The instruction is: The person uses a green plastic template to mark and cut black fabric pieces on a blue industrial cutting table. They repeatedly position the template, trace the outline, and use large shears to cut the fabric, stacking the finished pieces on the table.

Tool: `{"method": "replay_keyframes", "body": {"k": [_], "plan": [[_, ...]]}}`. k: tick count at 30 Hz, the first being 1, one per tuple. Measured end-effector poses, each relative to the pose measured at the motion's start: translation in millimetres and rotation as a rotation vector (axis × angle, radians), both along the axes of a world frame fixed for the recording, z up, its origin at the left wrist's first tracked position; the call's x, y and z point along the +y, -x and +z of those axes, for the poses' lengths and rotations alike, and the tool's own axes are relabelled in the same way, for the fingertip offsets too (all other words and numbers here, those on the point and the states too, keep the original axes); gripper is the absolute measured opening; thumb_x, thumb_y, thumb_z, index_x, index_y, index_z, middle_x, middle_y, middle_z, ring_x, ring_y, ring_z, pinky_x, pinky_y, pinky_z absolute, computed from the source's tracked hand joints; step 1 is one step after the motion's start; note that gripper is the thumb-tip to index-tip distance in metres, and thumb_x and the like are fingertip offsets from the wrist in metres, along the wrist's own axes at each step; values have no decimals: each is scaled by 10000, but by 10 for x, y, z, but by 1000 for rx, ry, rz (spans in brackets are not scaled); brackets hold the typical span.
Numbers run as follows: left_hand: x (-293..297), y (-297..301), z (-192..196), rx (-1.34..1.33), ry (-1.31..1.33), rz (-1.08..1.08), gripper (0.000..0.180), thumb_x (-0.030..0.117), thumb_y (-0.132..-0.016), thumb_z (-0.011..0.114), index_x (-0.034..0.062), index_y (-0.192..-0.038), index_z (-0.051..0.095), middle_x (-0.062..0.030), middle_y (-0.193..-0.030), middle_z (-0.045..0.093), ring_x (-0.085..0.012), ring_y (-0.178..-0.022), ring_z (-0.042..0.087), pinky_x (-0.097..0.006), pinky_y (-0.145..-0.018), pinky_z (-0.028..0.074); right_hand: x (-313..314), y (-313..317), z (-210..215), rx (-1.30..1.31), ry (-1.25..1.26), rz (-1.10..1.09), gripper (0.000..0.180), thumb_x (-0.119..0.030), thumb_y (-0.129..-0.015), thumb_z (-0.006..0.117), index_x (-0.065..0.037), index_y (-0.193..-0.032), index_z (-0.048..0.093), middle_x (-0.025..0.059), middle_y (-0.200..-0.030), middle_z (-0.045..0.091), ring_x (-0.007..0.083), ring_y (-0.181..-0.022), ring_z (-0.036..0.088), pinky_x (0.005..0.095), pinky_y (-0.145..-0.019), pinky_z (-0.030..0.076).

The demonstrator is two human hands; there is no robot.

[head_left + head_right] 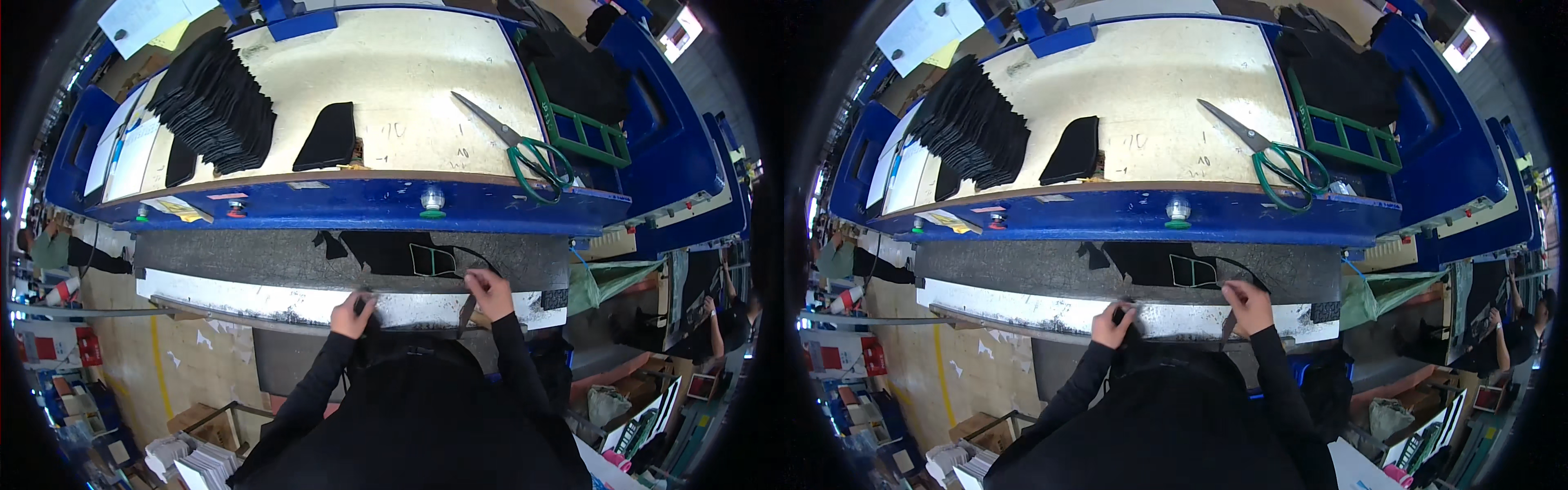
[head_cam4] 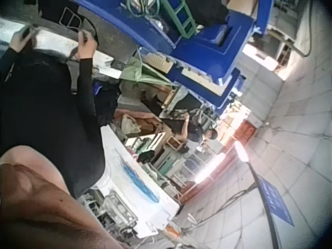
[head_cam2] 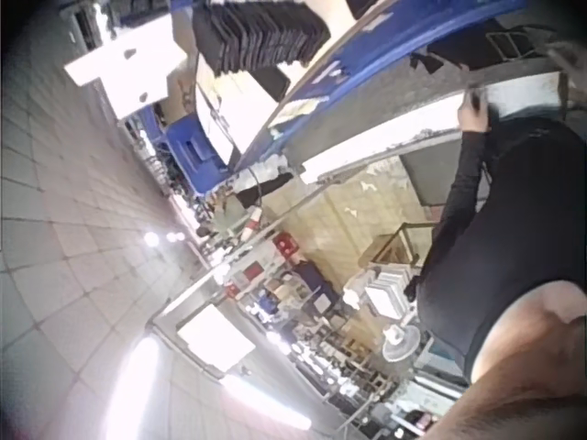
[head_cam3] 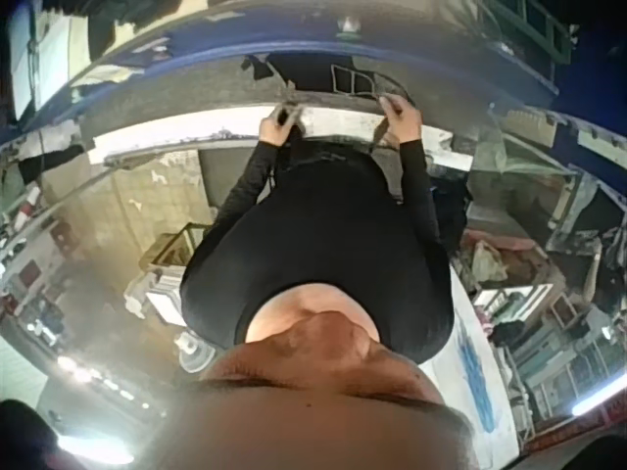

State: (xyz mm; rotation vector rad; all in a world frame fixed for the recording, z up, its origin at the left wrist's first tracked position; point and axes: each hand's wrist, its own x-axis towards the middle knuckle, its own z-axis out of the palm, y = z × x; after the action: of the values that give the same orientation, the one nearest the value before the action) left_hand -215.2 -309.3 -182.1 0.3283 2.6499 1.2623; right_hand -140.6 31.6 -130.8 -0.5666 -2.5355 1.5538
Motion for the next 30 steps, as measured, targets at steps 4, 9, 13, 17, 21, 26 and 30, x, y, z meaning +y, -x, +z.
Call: {"method": "replay_keyframes", "body": {"k": [4,9,13,17,21,26,30], "plan": [[-174,-121,-364,344,122,7,245,335,-904,698,95,-952,719,-143,-781,708,-365,-724,697,-441,-651,554,-194,704,682,209,39,56,290,-259,-999,660,-10,-864,724,67,-697,705,111,-617,661,293,-582,497],[-12,-32,-230,264,218,194,236,328,-898,662,97,-916,707,-157,-790,704,-370,-719,687,-470,-648,540,-394,1243,1166,338,-196,150,279,-223,-968,656,-9,-792,691,115,-708,702,236,-628,698,341,-589,511],[-16,34,-103,403,198,216,218,313,-885,679,97,-895,702,-152,-762,690,-360,-714,680,-470,-641,532,-336,750,982,159,109,14,430,-301,-1035,608,20,-759,687,63,-623,657,116,-578,620,289,-563,471],[22,32,166,448,232,228,227,316,-885,677,90,-864,682,-146,-732,669,-350,-694,664,-479,-634,522,-382,290,548,43,207,-27,471,-345,-1045,587,24,-772,698,56,-620,648,99,-584,600,298,-579,471],[24,2,400,372,321,229,269,356,-906,652,92,-860,673,-157,-758,677,-365,-716,666,-493,-664,527,-745,-50,341,-4,177,64,424,-342,-1028,607,-1,-801,713,54,-644,651,135,-580,596,306,-591,474],[-32,57,335,291,320,206,295,389,-926,632,100,-897,685,-169,-773,686,-374,-749,682,-503,-680,532,-1101,-232,269,58,-198,225,228,-272,-948,673,-54,-913,728,101,-888,681,312,-819,632,391,-755,499],[-31,32,266,288,324,214,316,404,-931,628,95,-905,688,-178,-761,680,-392,-742,678,-523,-680,527,-1285,-528,149,95,-429,232,291,-252,-887,695,-112,-1142,680,109,-1153,605,336,-1165,528,466,-990,402]]}}
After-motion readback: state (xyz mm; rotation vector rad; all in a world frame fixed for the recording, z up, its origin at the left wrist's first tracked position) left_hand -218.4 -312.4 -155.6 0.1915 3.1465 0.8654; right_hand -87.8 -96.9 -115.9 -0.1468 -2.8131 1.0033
